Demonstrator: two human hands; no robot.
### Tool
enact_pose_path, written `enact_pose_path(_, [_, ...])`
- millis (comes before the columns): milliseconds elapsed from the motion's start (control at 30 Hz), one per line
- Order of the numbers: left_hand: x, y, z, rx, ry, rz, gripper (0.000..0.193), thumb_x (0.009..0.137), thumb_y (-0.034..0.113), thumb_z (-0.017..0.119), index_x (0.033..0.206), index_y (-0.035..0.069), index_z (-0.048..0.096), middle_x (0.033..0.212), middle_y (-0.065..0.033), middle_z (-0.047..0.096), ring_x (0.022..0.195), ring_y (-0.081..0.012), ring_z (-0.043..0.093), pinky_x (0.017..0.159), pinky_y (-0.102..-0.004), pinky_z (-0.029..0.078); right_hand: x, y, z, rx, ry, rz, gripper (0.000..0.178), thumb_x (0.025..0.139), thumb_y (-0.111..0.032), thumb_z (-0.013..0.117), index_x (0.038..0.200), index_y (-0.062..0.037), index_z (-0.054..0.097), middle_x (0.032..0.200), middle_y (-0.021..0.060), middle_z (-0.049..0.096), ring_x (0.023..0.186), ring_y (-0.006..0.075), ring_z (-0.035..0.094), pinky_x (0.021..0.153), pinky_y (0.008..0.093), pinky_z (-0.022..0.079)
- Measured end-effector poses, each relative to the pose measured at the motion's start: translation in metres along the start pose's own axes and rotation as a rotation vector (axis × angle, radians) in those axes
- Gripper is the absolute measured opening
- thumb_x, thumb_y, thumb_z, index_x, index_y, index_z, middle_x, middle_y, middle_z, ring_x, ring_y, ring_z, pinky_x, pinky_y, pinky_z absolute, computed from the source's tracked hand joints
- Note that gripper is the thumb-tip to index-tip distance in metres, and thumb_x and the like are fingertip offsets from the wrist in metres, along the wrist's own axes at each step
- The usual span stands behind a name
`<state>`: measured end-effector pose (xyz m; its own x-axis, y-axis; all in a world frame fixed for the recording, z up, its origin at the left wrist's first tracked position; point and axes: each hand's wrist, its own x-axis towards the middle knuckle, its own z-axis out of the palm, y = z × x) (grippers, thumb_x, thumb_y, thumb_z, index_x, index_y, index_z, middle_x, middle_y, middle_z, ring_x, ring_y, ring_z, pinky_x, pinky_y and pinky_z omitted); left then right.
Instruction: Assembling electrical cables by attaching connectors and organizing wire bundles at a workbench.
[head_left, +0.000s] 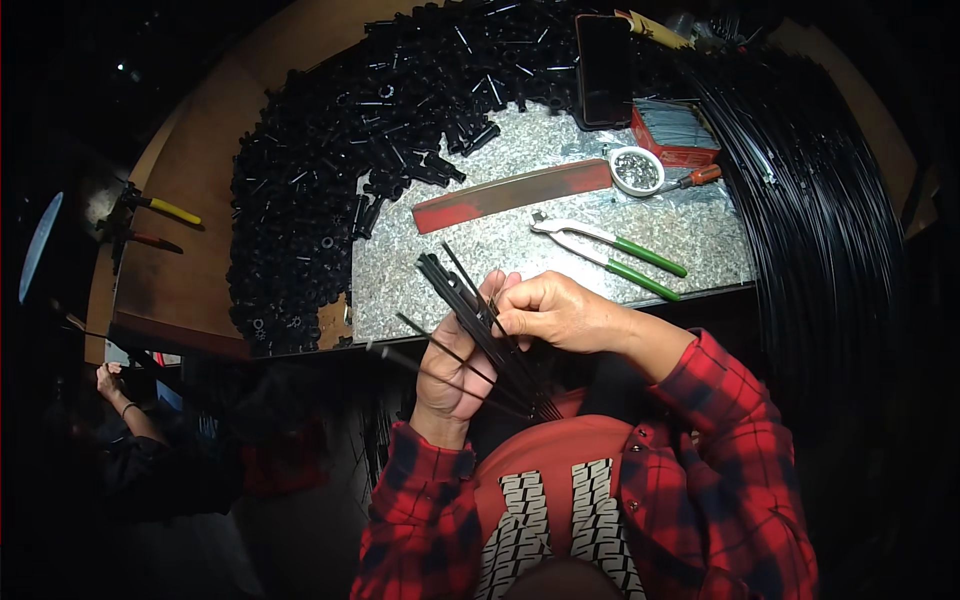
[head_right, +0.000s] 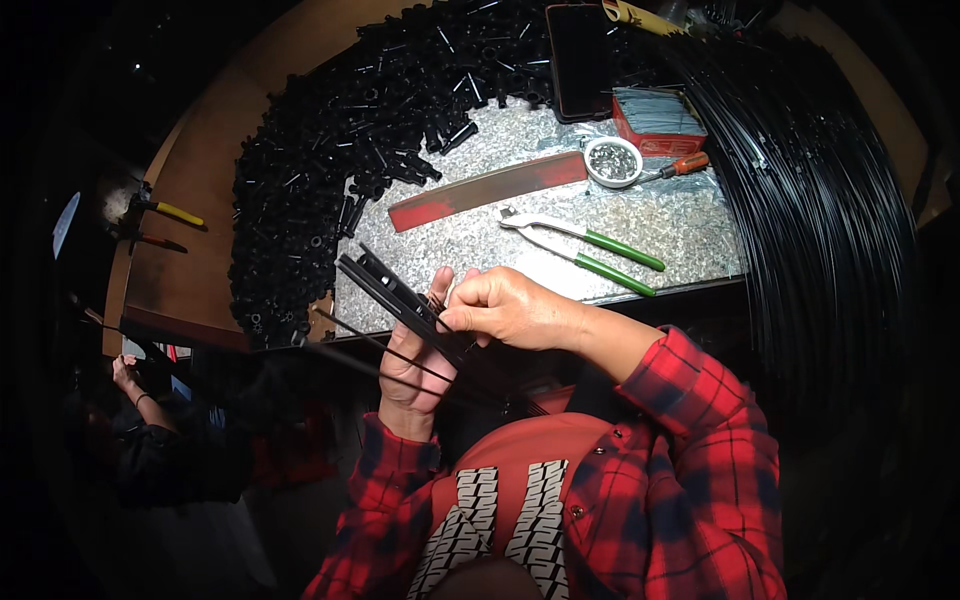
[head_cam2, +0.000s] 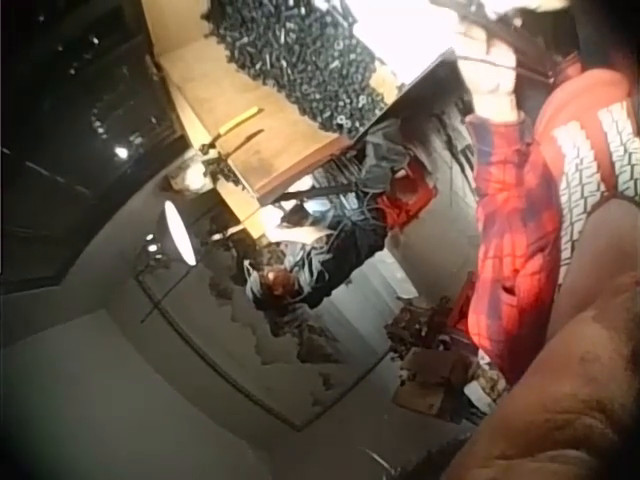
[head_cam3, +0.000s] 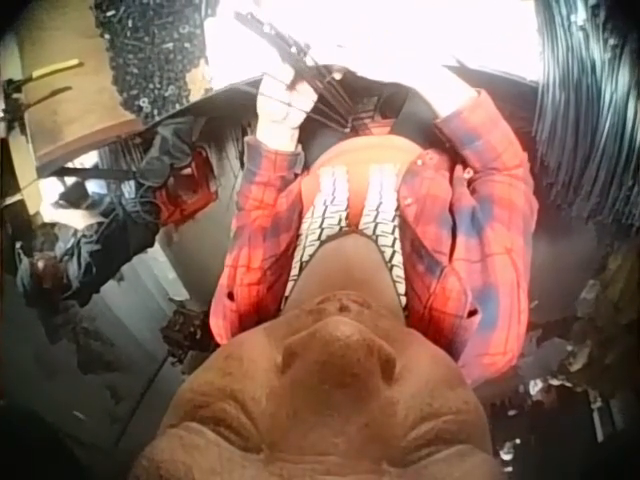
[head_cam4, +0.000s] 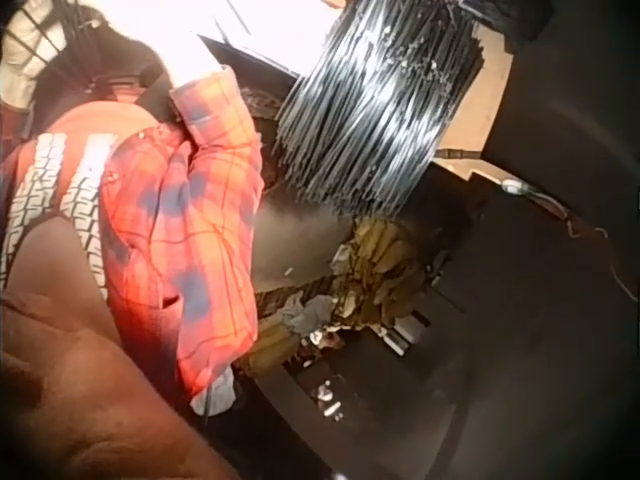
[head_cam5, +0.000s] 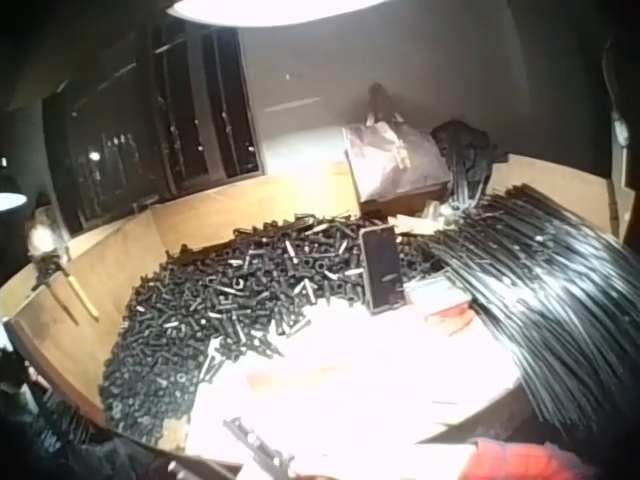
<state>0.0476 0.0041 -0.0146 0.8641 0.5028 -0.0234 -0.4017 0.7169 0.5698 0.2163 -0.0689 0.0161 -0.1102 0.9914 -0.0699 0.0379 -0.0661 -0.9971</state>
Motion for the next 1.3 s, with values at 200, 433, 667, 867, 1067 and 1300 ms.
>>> enact_pose_path(200, [0.001,0.008,-0.002,-0.031,-0.027,-0.023,0.034,0.091,0.012,0.057,0.124,0.003,0.056,0.147,-0.0190,0.032,0.139,-0.0328,0.026,0.110,-0.0430,0.033,0.003,0.002,0.012,0.050,-0.003,-0.095,0.029,0.094,-0.028,0.058,0.078,-0.0035,0.061,0.062,-0.0022,0.051,0.057,0.0067,0.046,0.054,0.0242,0.039])
enact_pose_path(433, [-0.006,0.018,0.004,0.112,0.086,0.402,0.031,0.096,0.024,0.053,0.120,0.004,0.052,0.124,-0.0150,0.053,0.122,-0.0254,0.048,0.104,-0.0377,0.039,0.013,-0.013,0.034,-0.148,0.237,-0.262,0.028,0.091,-0.021,0.060,0.075,0.0006,0.056,0.058,0.0079,0.047,0.055,0.0128,0.044,0.053,0.0299,0.039])
enact_pose_path(667, [-0.023,0.022,0.008,0.579,0.223,0.853,0.041,0.097,0.035,0.052,0.106,-0.004,0.060,0.109,-0.0060,0.058,0.098,-0.0140,0.055,0.090,-0.0273,0.043,0.032,-0.023,0.065,-0.373,0.394,-0.497,0.027,0.086,-0.013,0.063,0.069,0.0032,0.051,0.065,0.0166,0.049,0.061,0.0345,0.053,0.056,0.0409,0.042])
enact_pose_path(867, [-0.030,0.051,0.027,0.755,0.497,0.730,0.016,0.084,0.002,0.069,0.098,-0.004,0.064,0.087,-0.0007,0.063,0.079,-0.0055,0.055,0.074,-0.0202,0.045,0.044,-0.023,0.071,-0.447,0.388,-0.546,0.029,0.086,-0.012,0.063,0.066,0.0030,0.048,0.065,0.0170,0.050,0.061,0.0352,0.053,0.056,0.0416,0.042])
enact_pose_path(1067, [-0.037,0.064,0.016,0.870,0.471,0.696,0.012,0.081,0.002,0.073,0.090,0.001,0.065,0.084,0.0012,0.063,0.074,-0.0059,0.057,0.070,-0.0206,0.046,0.046,-0.023,0.074,-0.463,0.308,-0.550,0.030,0.085,-0.012,0.063,0.065,0.0032,0.047,0.064,0.0174,0.049,0.061,0.0356,0.053,0.056,0.0415,0.042])
enact_pose_path(1300, [-0.037,0.066,-0.006,0.729,0.391,0.681,0.020,0.083,0.003,0.070,0.100,-0.001,0.059,0.088,-0.0071,0.064,0.082,-0.0153,0.063,0.076,-0.0269,0.051,0.045,-0.028,0.074,-0.398,0.268,-0.478,0.033,0.085,-0.017,0.065,0.065,0.0030,0.048,0.060,0.0176,0.048,0.056,0.0339,0.052,0.053,0.0401,0.041])
